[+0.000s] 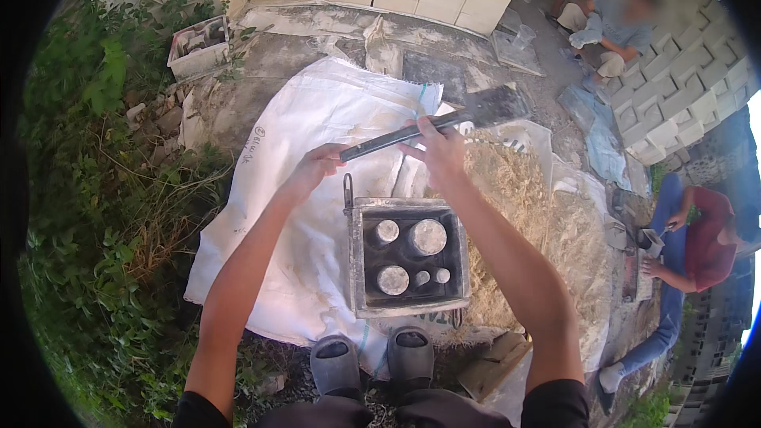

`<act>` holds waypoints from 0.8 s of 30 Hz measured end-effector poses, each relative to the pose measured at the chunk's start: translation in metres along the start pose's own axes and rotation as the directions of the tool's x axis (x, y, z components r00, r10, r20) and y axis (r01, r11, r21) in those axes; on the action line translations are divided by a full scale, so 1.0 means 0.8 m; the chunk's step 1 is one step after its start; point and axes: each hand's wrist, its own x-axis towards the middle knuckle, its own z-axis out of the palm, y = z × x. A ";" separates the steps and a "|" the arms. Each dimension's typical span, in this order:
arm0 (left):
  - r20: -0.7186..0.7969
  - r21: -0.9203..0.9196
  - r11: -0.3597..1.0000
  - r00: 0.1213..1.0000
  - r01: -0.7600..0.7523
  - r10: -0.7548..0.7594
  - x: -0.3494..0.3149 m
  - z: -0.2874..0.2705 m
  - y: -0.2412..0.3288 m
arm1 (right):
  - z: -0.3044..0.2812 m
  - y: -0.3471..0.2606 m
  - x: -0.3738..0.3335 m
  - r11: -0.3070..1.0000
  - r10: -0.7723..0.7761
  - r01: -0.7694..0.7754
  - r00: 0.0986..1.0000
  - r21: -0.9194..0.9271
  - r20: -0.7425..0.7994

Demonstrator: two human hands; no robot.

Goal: The person cleans and clears debris from a metal mold containing cylindrical forms, then fits a large L-shaped frame over it and clears sand from the base area using their hands and a small scraper tool.

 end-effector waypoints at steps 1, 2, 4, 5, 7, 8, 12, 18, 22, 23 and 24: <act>0.109 0.230 0.955 0.980 -0.186 0.165 -0.001 -0.011 0.016 | 0.019 0.006 0.005 0.998 -0.019 0.017 1.000 -0.061 -0.023; 0.248 0.427 0.824 0.924 -0.373 0.290 0.000 -0.021 0.026 | 0.035 0.019 0.009 0.998 -0.022 0.021 1.000 -0.051 -0.015; 0.286 0.522 0.749 0.911 -0.408 0.297 -0.006 -0.021 0.025 | 0.060 0.046 0.005 0.938 -0.085 0.039 0.989 -0.343 -0.121; 0.329 0.598 0.671 0.897 -0.439 0.294 -0.010 -0.019 0.021 | 0.070 0.057 0.004 0.940 -0.076 0.033 0.991 -0.339 -0.113; 0.344 0.613 0.620 0.872 -0.490 0.349 -0.002 -0.018 -0.002 | 0.086 0.079 0.001 0.846 -0.221 0.145 0.971 -0.513 -0.090; 0.290 0.640 0.622 0.892 -0.451 0.348 -0.001 -0.012 -0.008 | 0.091 0.089 0.001 0.848 -0.208 0.134 0.974 -0.513 -0.089; 0.214 0.668 0.615 0.900 -0.419 0.381 0.012 -0.005 -0.038 | 0.115 0.098 0.001 0.532 -0.447 0.388 0.884 -0.753 0.139; 0.165 0.660 0.622 0.889 -0.421 0.427 0.012 -0.012 -0.058 | 0.149 0.090 -0.004 0.427 -0.415 0.456 0.866 -0.781 0.279; 0.124 0.618 0.571 0.784 -0.541 0.608 0.017 -0.020 -0.082 | 0.140 0.105 0.008 0.401 -0.446 0.501 0.838 -0.767 0.314; 0.118 0.619 0.574 0.786 -0.536 0.607 0.017 -0.017 -0.091 | 0.133 0.103 0.009 0.361 -0.496 0.524 0.808 -0.771 0.317; 0.012 0.577 0.724 0.890 -0.378 0.455 0.017 -0.013 -0.100 | 0.125 0.100 0.009 0.456 -0.457 0.474 0.851 -0.753 0.259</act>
